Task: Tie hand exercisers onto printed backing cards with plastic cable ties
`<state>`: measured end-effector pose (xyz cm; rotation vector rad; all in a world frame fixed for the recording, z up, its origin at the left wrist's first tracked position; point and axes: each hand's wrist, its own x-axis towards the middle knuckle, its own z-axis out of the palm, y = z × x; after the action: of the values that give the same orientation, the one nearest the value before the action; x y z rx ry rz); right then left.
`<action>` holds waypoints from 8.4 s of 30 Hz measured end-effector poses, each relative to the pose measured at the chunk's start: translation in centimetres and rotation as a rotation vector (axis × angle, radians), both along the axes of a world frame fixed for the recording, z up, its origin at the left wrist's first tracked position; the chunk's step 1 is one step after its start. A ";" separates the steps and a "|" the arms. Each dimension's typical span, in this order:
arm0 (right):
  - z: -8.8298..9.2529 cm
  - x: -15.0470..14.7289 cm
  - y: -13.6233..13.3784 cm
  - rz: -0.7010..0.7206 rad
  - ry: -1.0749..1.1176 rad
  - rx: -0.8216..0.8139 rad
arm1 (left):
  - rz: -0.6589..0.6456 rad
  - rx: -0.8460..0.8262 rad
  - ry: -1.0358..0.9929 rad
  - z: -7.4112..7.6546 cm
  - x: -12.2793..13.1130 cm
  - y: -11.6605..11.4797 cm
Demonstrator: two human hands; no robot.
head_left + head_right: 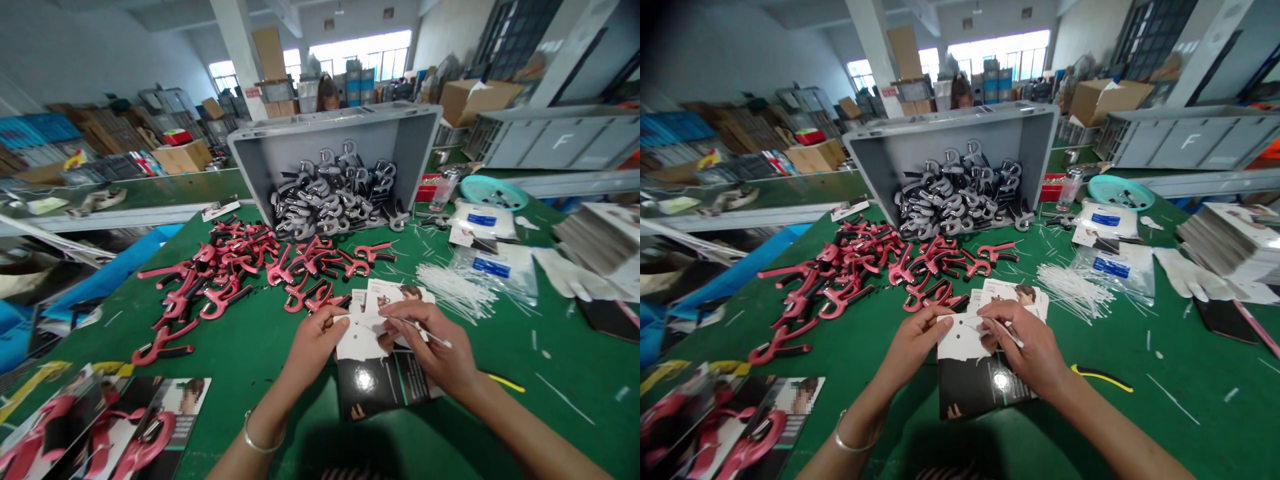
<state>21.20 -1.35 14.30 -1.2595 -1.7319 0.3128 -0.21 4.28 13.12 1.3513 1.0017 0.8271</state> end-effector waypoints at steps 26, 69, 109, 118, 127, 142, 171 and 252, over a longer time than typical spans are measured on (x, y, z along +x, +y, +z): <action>-1.0 0.9 3.3 0.265 0.500 -0.702 | 0.017 0.003 -0.087 -2.6 0.8 -1.2; -2.9 -1.7 -1.6 0.437 0.186 -0.488 | 0.004 0.063 0.195 -2.1 -0.5 -4.2; 0.1 2.5 2.0 0.378 1.039 -0.884 | -0.013 0.547 0.223 -2.4 -1.5 1.9; -3.4 3.7 -0.2 0.290 1.048 -1.153 | -0.240 0.692 0.370 -3.5 0.3 3.3; -2.9 4.0 -2.8 0.042 -0.168 -0.431 | -0.246 0.664 0.399 -3.2 1.1 2.2; -5.1 2.0 -0.3 0.017 0.172 -0.299 | -0.188 0.663 0.296 -4.0 5.7 0.5; -4.9 2.1 -0.7 0.098 0.016 -0.373 | -0.130 0.651 0.197 -5.2 5.8 0.8; -2.4 0.9 -4.5 0.151 -0.363 -0.285 | -0.074 0.354 0.117 -4.0 2.3 -5.4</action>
<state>22.08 -5.84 11.89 -1.4590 -2.1570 0.4535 2.10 -1.09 9.16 1.7449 0.9160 0.9061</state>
